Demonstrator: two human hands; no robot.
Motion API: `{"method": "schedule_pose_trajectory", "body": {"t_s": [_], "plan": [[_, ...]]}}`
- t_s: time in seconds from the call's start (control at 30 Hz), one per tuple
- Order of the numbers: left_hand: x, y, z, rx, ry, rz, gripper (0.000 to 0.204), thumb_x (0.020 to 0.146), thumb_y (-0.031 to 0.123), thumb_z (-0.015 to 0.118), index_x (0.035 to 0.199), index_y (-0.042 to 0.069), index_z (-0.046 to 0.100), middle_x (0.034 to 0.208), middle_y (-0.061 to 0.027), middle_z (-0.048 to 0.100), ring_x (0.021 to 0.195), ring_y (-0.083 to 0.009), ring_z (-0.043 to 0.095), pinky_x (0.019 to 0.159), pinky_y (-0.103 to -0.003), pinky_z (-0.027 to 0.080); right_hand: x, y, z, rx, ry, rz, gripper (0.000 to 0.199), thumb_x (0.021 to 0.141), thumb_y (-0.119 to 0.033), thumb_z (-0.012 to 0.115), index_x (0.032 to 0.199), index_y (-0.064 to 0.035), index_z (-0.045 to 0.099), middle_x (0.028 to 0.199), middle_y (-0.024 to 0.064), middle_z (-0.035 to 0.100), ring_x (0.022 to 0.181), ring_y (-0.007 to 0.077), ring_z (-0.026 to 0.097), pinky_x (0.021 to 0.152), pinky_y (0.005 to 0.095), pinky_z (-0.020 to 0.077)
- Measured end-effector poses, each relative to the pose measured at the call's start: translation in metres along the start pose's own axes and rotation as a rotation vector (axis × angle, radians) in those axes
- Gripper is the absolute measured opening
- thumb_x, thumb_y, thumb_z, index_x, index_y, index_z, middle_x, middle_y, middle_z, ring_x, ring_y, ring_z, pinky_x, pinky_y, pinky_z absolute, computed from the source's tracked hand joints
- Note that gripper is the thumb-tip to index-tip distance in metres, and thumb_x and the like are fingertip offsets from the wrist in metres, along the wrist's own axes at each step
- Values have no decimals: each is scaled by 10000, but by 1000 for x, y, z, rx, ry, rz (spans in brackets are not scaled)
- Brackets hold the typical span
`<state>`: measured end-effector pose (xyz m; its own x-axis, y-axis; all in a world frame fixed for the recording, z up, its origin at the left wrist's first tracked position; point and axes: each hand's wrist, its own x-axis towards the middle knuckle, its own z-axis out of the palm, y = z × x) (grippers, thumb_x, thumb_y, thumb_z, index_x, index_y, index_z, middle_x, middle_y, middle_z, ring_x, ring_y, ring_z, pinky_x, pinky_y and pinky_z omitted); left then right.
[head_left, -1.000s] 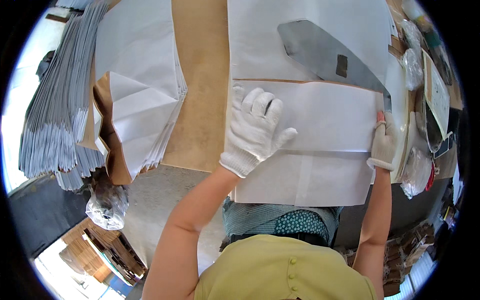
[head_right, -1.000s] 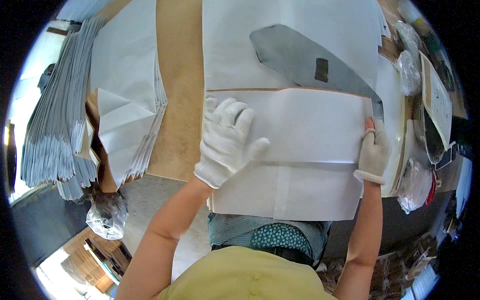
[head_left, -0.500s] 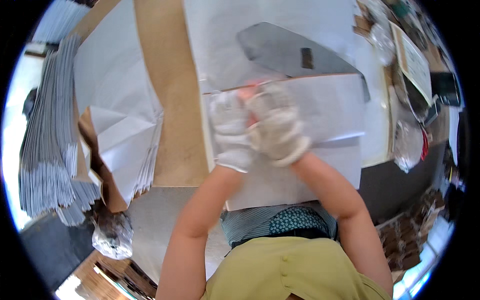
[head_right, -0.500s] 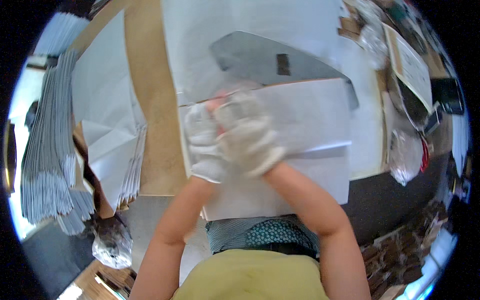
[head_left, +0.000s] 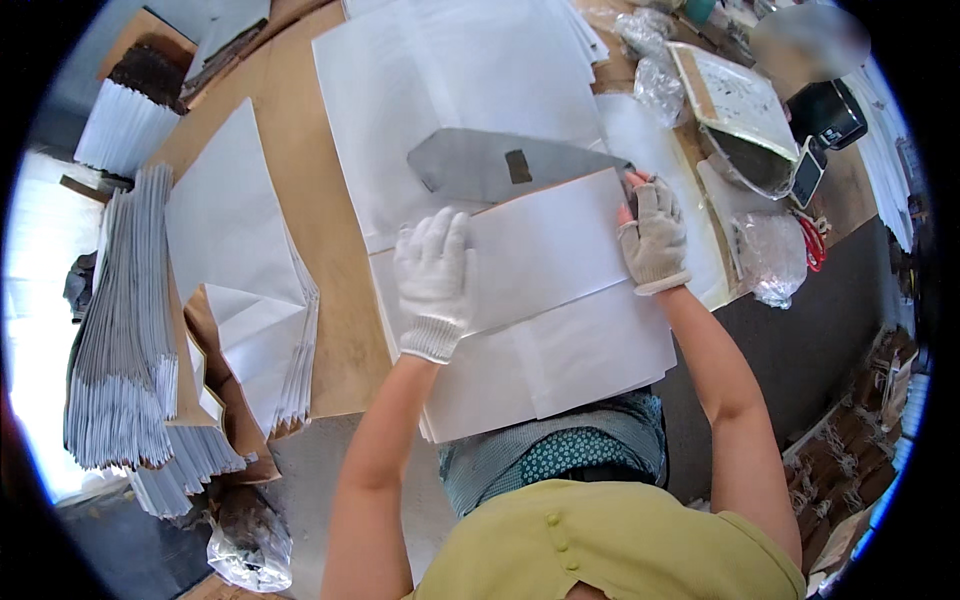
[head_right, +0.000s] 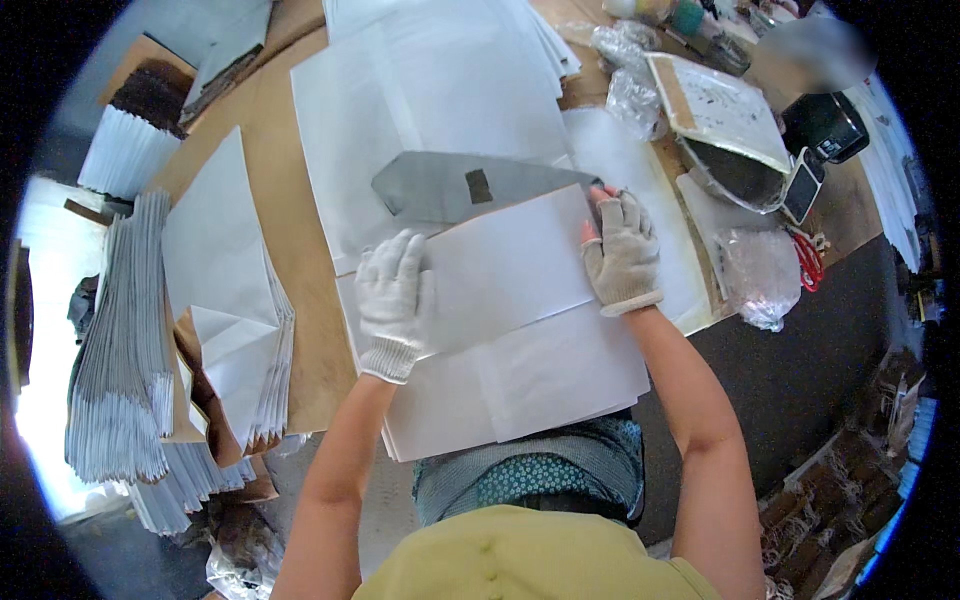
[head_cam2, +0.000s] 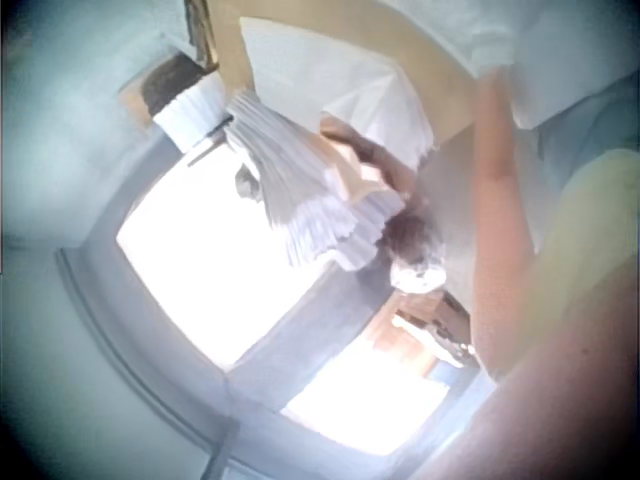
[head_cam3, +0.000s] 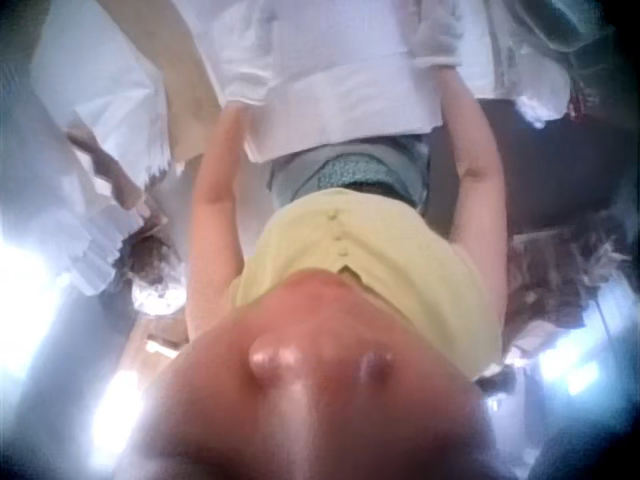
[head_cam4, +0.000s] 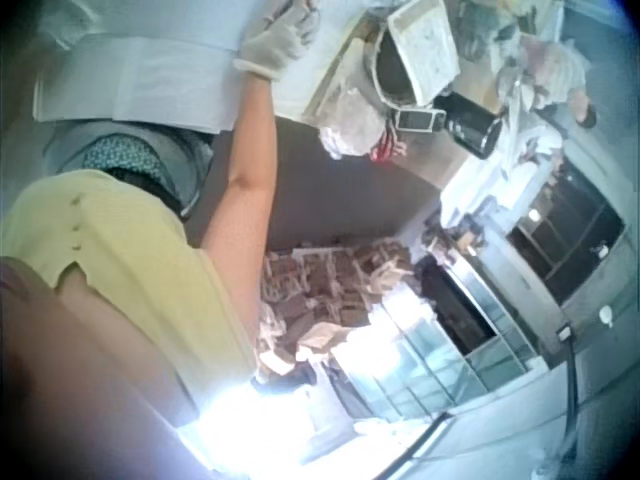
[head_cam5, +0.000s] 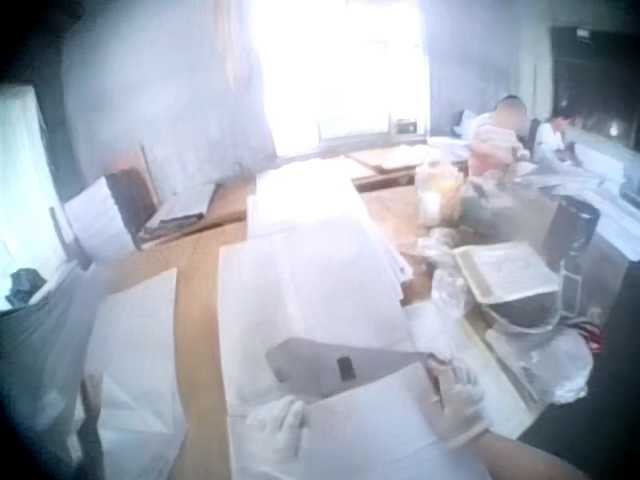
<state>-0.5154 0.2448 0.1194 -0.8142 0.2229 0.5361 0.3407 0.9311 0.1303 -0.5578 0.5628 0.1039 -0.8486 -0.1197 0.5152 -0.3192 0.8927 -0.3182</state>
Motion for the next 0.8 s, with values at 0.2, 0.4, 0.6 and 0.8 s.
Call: {"method": "schedule_pose_trajectory", "body": {"t_s": [0.2,0.4,0.6,0.8], "plan": [[45,21,-64,-139,-206,-117,460,926,218,671,1365,85,628,1176,-106,674,1183,-342,593,1121,-539,377,26,2,-3,333,86,353,311,913,-155,717,1212,-92,661,1259,162,666,1227,365,602,1059,466,466],[17,69,-136,-139,-198,33,395,868,159,737,1255,105,683,1068,-64,664,1071,-307,596,1041,-481,404,57,-80,-117,267,-69,-374,103,840,-92,769,942,-76,765,1205,118,722,1269,334,603,1051,429,493],[-8,101,-150,-76,-155,95,400,809,172,776,1193,109,684,1120,-41,641,1112,-284,581,1063,-508,392,63,-87,-129,369,-583,-364,167,884,-220,694,902,-73,773,974,122,752,1048,299,694,963,427,526],[-16,114,-152,21,-181,72,483,814,231,786,1262,97,664,1221,-67,627,1201,-287,565,1127,-541,351,61,-87,-130,300,-614,-319,233,905,-269,641,888,-73,766,880,151,738,904,338,715,872,453,552]]}}
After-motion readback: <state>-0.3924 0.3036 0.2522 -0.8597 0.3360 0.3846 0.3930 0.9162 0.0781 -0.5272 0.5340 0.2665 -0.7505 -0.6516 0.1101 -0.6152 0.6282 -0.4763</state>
